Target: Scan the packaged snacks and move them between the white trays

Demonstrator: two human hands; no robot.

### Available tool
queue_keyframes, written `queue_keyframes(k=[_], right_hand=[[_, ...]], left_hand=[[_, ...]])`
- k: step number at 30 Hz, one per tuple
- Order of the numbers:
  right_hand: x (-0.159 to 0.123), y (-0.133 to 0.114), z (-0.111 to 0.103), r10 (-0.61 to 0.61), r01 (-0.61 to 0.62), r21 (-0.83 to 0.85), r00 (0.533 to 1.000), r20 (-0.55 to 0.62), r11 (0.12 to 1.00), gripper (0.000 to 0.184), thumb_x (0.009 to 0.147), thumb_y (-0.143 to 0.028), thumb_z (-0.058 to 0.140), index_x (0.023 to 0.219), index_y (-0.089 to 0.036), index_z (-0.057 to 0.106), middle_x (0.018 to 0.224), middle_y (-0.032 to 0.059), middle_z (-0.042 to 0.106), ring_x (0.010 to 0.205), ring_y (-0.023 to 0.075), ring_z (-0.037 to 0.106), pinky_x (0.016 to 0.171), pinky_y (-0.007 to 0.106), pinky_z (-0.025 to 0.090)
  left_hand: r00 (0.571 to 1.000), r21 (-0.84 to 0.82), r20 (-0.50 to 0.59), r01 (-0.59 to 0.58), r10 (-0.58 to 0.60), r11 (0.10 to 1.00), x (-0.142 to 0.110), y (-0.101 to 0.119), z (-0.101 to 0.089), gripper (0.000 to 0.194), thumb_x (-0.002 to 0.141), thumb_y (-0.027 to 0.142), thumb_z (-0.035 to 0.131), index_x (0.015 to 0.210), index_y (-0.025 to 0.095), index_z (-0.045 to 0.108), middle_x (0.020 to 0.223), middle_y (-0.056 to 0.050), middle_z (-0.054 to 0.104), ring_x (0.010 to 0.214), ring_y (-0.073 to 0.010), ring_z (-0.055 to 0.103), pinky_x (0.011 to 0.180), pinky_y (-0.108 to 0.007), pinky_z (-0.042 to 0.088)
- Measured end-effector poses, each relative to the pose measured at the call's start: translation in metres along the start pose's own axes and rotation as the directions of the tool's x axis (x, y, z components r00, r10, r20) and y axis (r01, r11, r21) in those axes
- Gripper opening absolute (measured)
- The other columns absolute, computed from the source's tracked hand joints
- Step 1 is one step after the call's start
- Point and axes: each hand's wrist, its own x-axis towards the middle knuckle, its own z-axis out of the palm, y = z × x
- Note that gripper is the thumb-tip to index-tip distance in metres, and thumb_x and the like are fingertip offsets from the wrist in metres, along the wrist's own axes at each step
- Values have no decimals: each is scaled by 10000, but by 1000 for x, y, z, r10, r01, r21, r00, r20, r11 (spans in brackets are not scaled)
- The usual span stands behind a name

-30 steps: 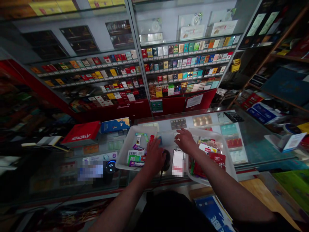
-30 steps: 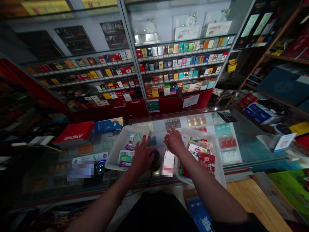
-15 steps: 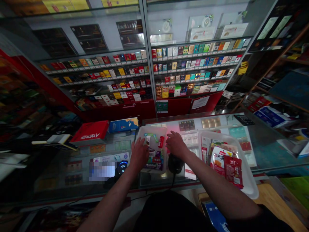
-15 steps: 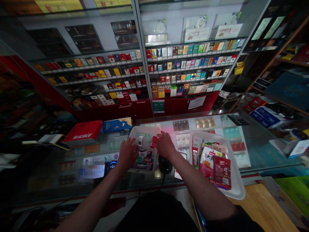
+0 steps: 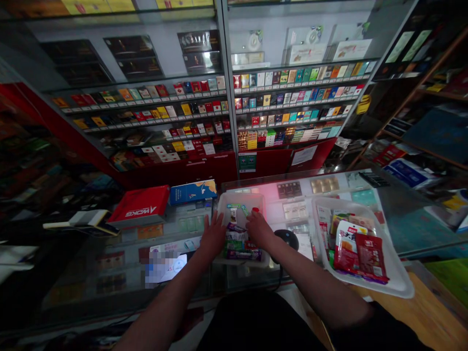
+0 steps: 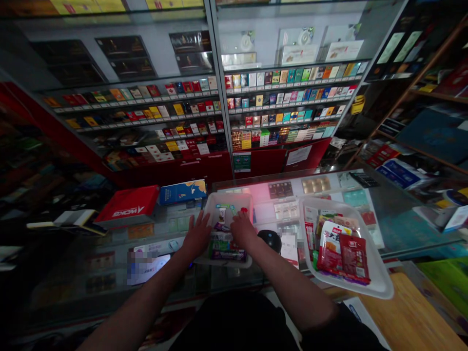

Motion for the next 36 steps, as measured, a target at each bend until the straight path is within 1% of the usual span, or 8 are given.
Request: queue_keyframes(k=[3,8,14,19,25,29,32,36], right_hand=[[5,-6,13,60,-61,11,997,46,998,301,837,-252,681,1059,-71,775,1260,229,655,1397,430,376,1176,559,247],[9,-15,24,147,-150,29,985,94,988,309,874,-208,602,1105,-86,768,1320,231,642,1434,455,366,1184,618,231],[15,-23,23,222,-228,49,968,115,972,333,880,-164,558,1142,-97,753,1379,246,608,1476,442,327,1182,629,234],[16,-28,20,231,-236,57,969,87,970,334,896,-135,523,1122,-68,759,1282,262,662,1466,427,352,1188,595,234],[18,-24,21,241,-248,55,965,103,967,300,836,-141,609,1074,-62,775,1197,252,698,1432,424,389,1181,582,252],[16,-19,18,239,-245,74,968,83,967,315,799,-136,635,1075,-83,777,1209,243,700,1438,410,376,1176,567,271],[13,-17,10,235,-238,86,971,43,968,310,810,-108,604,1064,-94,780,1192,225,712,1427,391,382,1168,544,282],[6,-13,-11,201,-200,70,979,-15,977,239,849,-133,591,984,-114,788,1123,207,724,1351,376,438,1145,509,297]], left_hand=[[999,8,-3,-55,55,998,3,-3,7,297,912,164,520,1106,167,745,1635,-158,387,1577,-388,158,1236,-693,67],[992,9,-45,-116,117,993,5,-8,18,258,895,152,531,992,151,770,1602,-170,437,1571,-392,181,1238,-682,92],[990,-13,-61,-129,128,992,11,-11,24,267,878,133,539,1002,159,774,1586,-167,461,1575,-376,177,1239,-677,69],[990,-6,-37,-138,138,990,13,-12,21,266,900,157,538,1024,166,774,1530,-155,529,1571,-377,188,1235,-685,79],[990,-24,-11,-141,141,990,13,-15,11,276,908,155,538,1047,176,776,1473,-160,576,1566,-388,199,1231,-702,86],[990,-32,-49,-135,133,990,9,-18,-2,275,902,124,524,1001,176,775,1478,-155,569,1563,-400,202,1231,-707,87],[987,-27,-105,-128,125,991,5,-21,-13,277,889,95,517,957,190,768,1481,-133,571,1559,-398,219,1232,-710,97],[979,-6,-166,-121,118,993,2,-22,-29,293,868,60,498,921,180,760,1479,-140,569,1553,-411,230,1233,-717,111]])
